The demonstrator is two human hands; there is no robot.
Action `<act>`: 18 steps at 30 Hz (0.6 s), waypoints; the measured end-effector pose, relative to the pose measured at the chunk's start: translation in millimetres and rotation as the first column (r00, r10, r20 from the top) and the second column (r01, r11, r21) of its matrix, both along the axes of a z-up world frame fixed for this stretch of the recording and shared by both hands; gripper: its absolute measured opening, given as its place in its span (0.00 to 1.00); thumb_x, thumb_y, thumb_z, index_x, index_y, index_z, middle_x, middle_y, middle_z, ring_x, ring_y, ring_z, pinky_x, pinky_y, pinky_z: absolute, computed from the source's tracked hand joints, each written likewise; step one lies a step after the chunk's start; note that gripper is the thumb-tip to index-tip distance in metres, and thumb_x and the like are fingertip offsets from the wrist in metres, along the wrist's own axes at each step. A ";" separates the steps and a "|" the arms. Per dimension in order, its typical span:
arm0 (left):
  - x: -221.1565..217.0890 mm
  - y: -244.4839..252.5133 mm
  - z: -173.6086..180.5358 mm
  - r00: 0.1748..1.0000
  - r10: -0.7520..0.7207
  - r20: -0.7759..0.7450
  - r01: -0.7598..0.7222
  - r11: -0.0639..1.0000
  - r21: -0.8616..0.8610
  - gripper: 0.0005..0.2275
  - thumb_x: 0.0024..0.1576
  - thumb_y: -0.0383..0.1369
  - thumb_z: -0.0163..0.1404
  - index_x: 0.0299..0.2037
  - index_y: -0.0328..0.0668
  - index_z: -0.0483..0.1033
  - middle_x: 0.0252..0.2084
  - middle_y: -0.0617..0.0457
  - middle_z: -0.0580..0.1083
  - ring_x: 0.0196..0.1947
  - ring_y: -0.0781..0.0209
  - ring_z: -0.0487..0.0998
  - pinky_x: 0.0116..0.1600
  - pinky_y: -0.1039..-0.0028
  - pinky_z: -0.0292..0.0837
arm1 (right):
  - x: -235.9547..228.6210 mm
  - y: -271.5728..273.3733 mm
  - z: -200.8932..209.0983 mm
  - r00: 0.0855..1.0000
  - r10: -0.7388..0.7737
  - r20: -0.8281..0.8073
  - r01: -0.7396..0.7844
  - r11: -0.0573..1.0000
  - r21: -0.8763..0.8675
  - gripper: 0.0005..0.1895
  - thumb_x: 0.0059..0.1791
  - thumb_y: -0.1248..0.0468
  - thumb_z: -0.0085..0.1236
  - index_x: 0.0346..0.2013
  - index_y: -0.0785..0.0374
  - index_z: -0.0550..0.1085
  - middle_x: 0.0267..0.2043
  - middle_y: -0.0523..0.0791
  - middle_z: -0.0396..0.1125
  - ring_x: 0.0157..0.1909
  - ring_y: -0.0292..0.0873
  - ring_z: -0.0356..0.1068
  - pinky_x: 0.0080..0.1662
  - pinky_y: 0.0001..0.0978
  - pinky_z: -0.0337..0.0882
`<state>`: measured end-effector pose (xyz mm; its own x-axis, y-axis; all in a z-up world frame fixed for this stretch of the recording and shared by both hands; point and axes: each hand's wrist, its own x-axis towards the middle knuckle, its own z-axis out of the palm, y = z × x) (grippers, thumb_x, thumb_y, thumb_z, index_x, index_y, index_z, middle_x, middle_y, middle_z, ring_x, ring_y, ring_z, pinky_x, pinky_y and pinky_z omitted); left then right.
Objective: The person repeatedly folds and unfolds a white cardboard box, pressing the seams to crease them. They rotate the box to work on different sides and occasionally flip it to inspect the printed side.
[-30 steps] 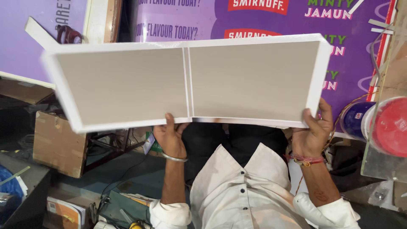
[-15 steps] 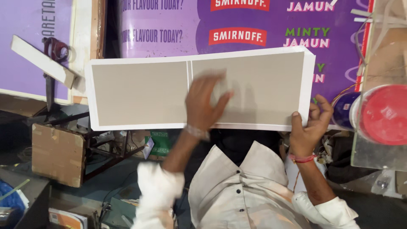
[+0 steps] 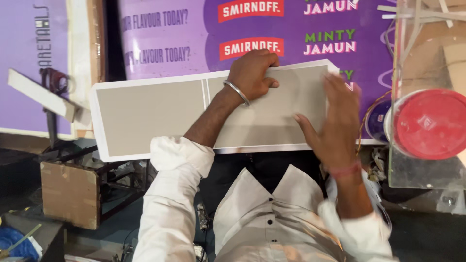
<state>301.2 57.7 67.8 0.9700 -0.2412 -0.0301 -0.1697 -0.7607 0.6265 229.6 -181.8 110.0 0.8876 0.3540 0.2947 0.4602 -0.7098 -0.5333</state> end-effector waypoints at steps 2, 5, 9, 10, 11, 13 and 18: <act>-1.6 -6.1 -8.5 1.000 0.004 0.030 -0.004 1.000 0.024 0.15 0.45 0.38 0.68 0.37 0.46 0.76 0.38 0.53 0.75 0.45 0.49 0.75 0.44 0.60 0.70 | 39.5 13.7 0.2 0.994 0.109 -0.008 -0.109 0.977 -0.184 0.49 0.44 0.52 0.72 0.73 0.69 0.61 0.74 0.55 0.56 0.77 0.60 0.51 0.73 0.60 0.49; 4.7 -6.0 -13.5 0.999 -0.046 0.020 0.042 0.989 0.139 0.16 0.42 0.39 0.69 0.34 0.47 0.76 0.36 0.54 0.75 0.45 0.49 0.73 0.45 0.56 0.66 | 82.1 28.6 -12.4 0.979 0.181 -0.090 -0.199 0.939 -0.281 0.50 0.34 0.50 0.75 0.66 0.65 0.67 0.67 0.54 0.61 0.70 0.61 0.55 0.68 0.56 0.53; 10.1 -0.7 -18.0 0.993 -0.111 -0.034 0.115 0.984 0.134 0.18 0.42 0.41 0.69 0.35 0.45 0.75 0.37 0.53 0.74 0.47 0.49 0.73 0.47 0.56 0.67 | 90.6 29.6 -33.3 0.961 0.066 -0.268 -0.190 0.862 -0.470 0.40 0.34 0.49 0.76 0.55 0.62 0.73 0.56 0.49 0.66 0.63 0.55 0.62 0.67 0.51 0.58; 7.8 -1.4 -19.6 0.994 -0.111 -0.009 0.111 0.980 0.164 0.17 0.44 0.41 0.68 0.36 0.46 0.76 0.37 0.53 0.74 0.46 0.49 0.73 0.47 0.56 0.67 | 88.1 27.0 -38.5 0.972 0.089 -0.217 -0.185 0.861 -0.473 0.37 0.36 0.49 0.76 0.55 0.62 0.73 0.55 0.49 0.66 0.62 0.54 0.63 0.68 0.52 0.58; 1.4 -3.7 -21.8 0.993 -0.116 0.006 0.113 0.975 0.193 0.16 0.46 0.42 0.66 0.36 0.46 0.76 0.38 0.53 0.74 0.46 0.49 0.73 0.47 0.55 0.68 | 81.7 23.4 -44.1 0.979 0.108 -0.175 -0.180 0.862 -0.473 0.35 0.39 0.50 0.75 0.54 0.62 0.74 0.53 0.48 0.66 0.61 0.53 0.64 0.69 0.53 0.58; -15.7 -11.6 -23.3 0.981 -0.144 0.133 0.092 0.935 0.341 0.13 0.53 0.40 0.64 0.40 0.44 0.77 0.41 0.52 0.74 0.48 0.50 0.74 0.54 0.53 0.67 | 68.3 18.3 -51.9 0.987 0.135 -0.087 -0.160 0.867 -0.471 0.31 0.44 0.50 0.72 0.56 0.61 0.74 0.54 0.46 0.67 0.60 0.49 0.65 0.72 0.56 0.56; -74.1 -40.0 -7.7 0.933 -0.116 0.341 -0.067 0.875 0.480 0.37 0.47 0.54 0.57 0.57 0.24 0.73 0.53 0.34 0.74 0.55 0.36 0.73 0.67 0.44 0.59 | 35.2 21.3 -48.7 0.958 0.199 0.208 -0.007 0.737 -0.676 0.32 0.52 0.48 0.59 0.69 0.56 0.71 0.72 0.48 0.66 0.75 0.49 0.62 0.74 0.54 0.49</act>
<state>227.1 17.7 60.1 0.9314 -0.3098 0.1910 -0.3298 -0.9404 0.0830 264.7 -160.5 61.3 0.7629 0.6280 0.1535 0.5989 -0.7760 0.1978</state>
